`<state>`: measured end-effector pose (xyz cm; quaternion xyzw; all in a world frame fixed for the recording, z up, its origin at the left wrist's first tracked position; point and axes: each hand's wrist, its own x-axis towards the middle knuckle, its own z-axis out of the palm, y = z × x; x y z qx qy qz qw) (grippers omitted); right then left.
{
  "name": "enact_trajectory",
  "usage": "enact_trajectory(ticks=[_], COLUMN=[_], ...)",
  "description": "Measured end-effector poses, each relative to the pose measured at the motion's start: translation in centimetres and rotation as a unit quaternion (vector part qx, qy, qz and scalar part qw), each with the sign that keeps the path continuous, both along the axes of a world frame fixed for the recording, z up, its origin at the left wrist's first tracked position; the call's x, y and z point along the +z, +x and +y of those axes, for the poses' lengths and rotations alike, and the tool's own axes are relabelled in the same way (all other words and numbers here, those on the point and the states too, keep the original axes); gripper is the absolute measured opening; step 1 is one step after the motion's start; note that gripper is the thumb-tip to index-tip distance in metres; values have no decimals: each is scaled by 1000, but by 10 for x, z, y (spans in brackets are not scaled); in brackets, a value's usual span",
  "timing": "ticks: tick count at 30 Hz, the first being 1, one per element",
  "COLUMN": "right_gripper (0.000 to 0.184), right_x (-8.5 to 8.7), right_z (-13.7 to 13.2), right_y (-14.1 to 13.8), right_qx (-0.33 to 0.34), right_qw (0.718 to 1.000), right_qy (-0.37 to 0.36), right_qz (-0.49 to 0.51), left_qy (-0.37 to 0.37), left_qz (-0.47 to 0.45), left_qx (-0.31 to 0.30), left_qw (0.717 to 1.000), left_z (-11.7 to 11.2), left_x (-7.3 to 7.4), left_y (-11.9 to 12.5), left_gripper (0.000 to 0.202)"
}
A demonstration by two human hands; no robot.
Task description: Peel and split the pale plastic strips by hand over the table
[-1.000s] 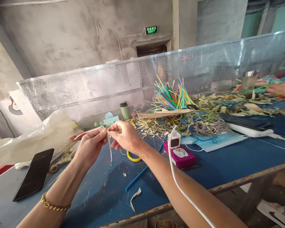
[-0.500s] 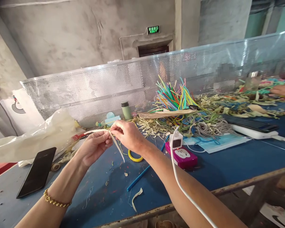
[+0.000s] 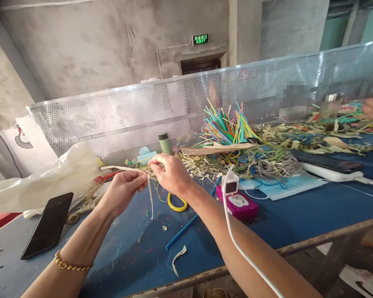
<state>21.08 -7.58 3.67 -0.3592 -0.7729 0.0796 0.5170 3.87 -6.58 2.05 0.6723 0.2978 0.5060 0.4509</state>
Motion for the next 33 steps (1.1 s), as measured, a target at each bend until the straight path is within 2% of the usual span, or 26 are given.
enact_trajectory(ticks=[3,6,11,17,21,26,33], right_gripper=[9,7,15,14,15,16,11], right_x=[0,-3,-3,1,4,5,2], right_z=[1,3,4,-1,-7,-9,-6], right_y=[-1,-1,2,1,-1,0,-1], right_qx=[11,31,93,133,146,185,168], right_qw=[999,996,979,959,938,929,945], right_qy=[-7,-75,-172,-220,-275,-277,-241], right_qz=[-42,-31,53,118,152,160,143], left_qy=[13,-3,-67,-76,-91,-97,-82], left_qz=[78,106,48,-1,-24,-13,11], left_qx=[28,9,-94,-66,-86,-92,-91], left_qw=[997,994,992,995,992,991,992], left_z=[0,-2,-9,-7,-5,-7,-11], left_x=[-3,-4,2,-1,-4,-1,2], left_y=[0,0,-1,1,0,-1,-1], left_gripper=[23,24,25,22,18,15,16])
